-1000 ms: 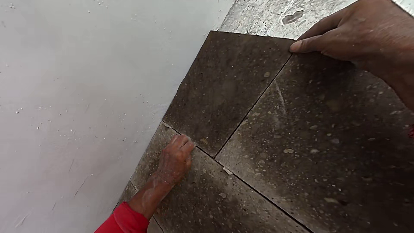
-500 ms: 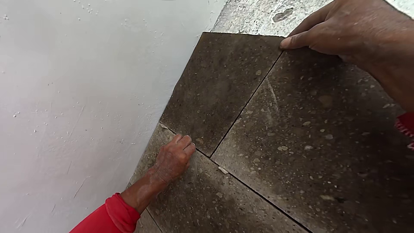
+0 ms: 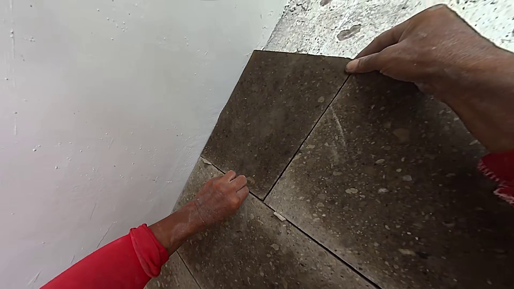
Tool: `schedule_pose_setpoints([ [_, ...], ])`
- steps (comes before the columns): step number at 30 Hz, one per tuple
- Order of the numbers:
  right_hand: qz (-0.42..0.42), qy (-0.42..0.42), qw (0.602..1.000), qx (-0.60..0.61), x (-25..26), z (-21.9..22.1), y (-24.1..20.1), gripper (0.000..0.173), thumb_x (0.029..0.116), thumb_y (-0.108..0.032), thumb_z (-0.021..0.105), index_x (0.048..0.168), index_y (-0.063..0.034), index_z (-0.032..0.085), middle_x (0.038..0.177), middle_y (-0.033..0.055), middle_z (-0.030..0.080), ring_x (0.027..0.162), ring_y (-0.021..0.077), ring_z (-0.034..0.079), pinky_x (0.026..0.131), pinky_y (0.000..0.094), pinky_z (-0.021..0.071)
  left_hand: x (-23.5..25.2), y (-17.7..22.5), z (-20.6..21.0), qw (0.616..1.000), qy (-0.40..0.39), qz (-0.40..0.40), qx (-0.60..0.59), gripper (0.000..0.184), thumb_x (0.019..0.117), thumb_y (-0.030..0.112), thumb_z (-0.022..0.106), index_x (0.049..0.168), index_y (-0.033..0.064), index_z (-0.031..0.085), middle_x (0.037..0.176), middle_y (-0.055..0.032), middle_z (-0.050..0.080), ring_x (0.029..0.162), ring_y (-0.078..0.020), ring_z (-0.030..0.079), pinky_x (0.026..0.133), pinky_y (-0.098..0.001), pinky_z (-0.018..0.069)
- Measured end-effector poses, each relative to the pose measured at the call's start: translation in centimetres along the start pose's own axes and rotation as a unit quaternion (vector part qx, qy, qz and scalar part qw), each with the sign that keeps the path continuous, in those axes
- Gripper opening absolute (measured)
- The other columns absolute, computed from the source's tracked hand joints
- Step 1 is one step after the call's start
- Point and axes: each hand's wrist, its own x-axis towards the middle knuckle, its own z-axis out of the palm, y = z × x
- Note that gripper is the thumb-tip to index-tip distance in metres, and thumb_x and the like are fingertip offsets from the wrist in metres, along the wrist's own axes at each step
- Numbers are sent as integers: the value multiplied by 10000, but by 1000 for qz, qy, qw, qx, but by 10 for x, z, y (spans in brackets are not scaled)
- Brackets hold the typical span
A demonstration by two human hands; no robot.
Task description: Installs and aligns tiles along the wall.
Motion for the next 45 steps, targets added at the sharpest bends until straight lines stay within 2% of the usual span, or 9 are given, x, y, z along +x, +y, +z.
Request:
schedule_pose_setpoints([
  [12, -27, -9, 999, 15, 2, 5, 6, 223, 909, -281, 757, 968, -66, 766, 936, 239, 698, 882, 403, 656, 767, 678, 466, 19, 14, -19, 992, -123, 16, 27, 62, 907, 28, 661, 866, 24, 708, 945, -121, 646, 832, -289, 651, 592, -378, 556],
  [18, -84, -39, 996, 6, 9, -7, 13, 205, 1014, -192, 618, 1009, -80, 789, 957, 191, 733, 949, 378, 691, 848, 659, 502, 26, 9, -46, 952, -248, -158, -83, 173, 937, 68, 589, 1062, 14, 695, 1086, -171, 681, 1047, -353, 680, 822, -494, 580],
  [22, -80, -55, 995, 10, 12, -6, 11, 180, 1000, -150, 627, 1021, -90, 796, 991, 173, 742, 991, 367, 685, 882, 635, 493, 16, 7, -45, 918, -309, -208, -134, 256, 1012, 63, 503, 1182, 8, 686, 1218, -210, 662, 1085, -393, 682, 875, -554, 569],
  [29, -102, -64, 993, -4, 17, -7, 13, 160, 989, -160, 652, 997, -98, 800, 955, 153, 747, 959, 344, 691, 873, 618, 496, -3, 11, -19, 938, -139, -274, -161, 267, 986, 178, 506, 1030, 40, 730, 1079, -142, 697, 982, -295, 708, 825, -467, 594],
  [31, -108, -61, 992, -6, 17, -7, 14, 163, 998, -162, 653, 1005, -88, 798, 966, 167, 742, 978, 364, 683, 885, 630, 486, -1, 12, -11, 946, -19, -301, -117, 314, 1000, 240, 503, 970, 52, 751, 1026, -121, 724, 960, -270, 724, 806, -433, 609],
  [34, -105, -49, 993, -13, 21, -3, 14, 140, 992, -168, 674, 991, -102, 797, 942, 160, 741, 941, 359, 692, 839, 639, 505, 28, 9, 2, 940, 74, -327, -64, 418, 1048, 396, 486, 1242, 116, 728, 1324, -130, 662, 1253, -302, 623, 1039, -488, 518],
  [37, -99, -47, 994, -19, 24, -5, 18, 126, 993, -176, 687, 984, -120, 800, 925, 155, 741, 903, 356, 693, 806, 651, 507, 87, 14, 12, 942, 82, -318, -61, 563, 1060, 536, 400, 1486, 205, 557, 1598, -152, 430, 1485, -357, 392, 1152, -615, 360],
  [41, -98, -41, 994, -18, 23, -5, 21, 123, 996, -180, 691, 986, -134, 804, 929, 170, 739, 882, 375, 687, 774, 680, 493, 141, 16, 20, 947, 87, -295, -95, 588, 1061, 582, 369, 1581, 311, 414, 1700, -108, 248, 1575, -338, 198, 1217, -642, 219],
  [45, -67, -25, 997, -8, 15, -6, 16, 110, 988, -168, 702, 962, -137, 805, 908, 178, 734, 846, 365, 683, 738, 674, 485, 129, -15, 38, 939, 61, -327, -89, 605, 1065, 612, 307, 1598, 336, 385, 1720, -53, 218, 1587, -324, 163, 1232, -627, 181],
])
